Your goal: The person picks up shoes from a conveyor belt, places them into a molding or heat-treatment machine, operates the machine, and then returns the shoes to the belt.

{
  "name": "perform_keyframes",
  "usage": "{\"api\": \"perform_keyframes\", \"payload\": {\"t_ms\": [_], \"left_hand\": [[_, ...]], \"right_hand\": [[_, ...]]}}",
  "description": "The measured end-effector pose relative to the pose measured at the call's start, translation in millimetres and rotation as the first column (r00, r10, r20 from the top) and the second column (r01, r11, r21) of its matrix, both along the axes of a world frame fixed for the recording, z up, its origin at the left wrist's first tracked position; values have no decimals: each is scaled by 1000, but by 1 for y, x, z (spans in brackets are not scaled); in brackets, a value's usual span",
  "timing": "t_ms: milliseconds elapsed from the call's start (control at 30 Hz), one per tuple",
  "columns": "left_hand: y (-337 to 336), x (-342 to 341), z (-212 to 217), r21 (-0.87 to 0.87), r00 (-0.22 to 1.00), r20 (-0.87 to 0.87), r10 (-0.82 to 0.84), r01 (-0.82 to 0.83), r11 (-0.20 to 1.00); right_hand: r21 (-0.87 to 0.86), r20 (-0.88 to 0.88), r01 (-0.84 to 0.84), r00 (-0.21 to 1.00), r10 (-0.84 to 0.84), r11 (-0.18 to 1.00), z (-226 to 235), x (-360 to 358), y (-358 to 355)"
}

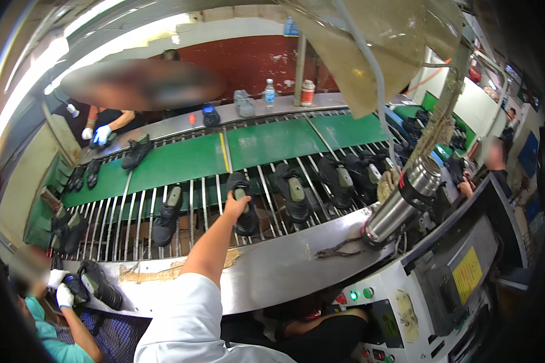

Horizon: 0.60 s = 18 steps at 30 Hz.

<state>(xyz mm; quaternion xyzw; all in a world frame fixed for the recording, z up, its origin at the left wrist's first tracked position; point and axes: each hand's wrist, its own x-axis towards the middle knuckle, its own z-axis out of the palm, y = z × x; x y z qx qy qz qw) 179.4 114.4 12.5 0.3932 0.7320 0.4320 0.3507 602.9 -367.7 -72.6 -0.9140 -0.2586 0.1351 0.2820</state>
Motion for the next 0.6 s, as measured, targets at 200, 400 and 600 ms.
{"api": "perform_keyframes", "payload": {"t_ms": [200,400,600], "left_hand": [[-136,-41,-23,45,819,-570,-64,109,993],[-318,-95,-63,58,611,-769,188,-226,972],[-318,-86,-41,-92,651,-748,130,-295,951]], "right_hand": [[30,-5,-79,997,79,996,0,-1,31],[55,-21,-148,989,149,987,-2,0,46],[71,-21,-174,984,176,982,-8,-5,48]]}}
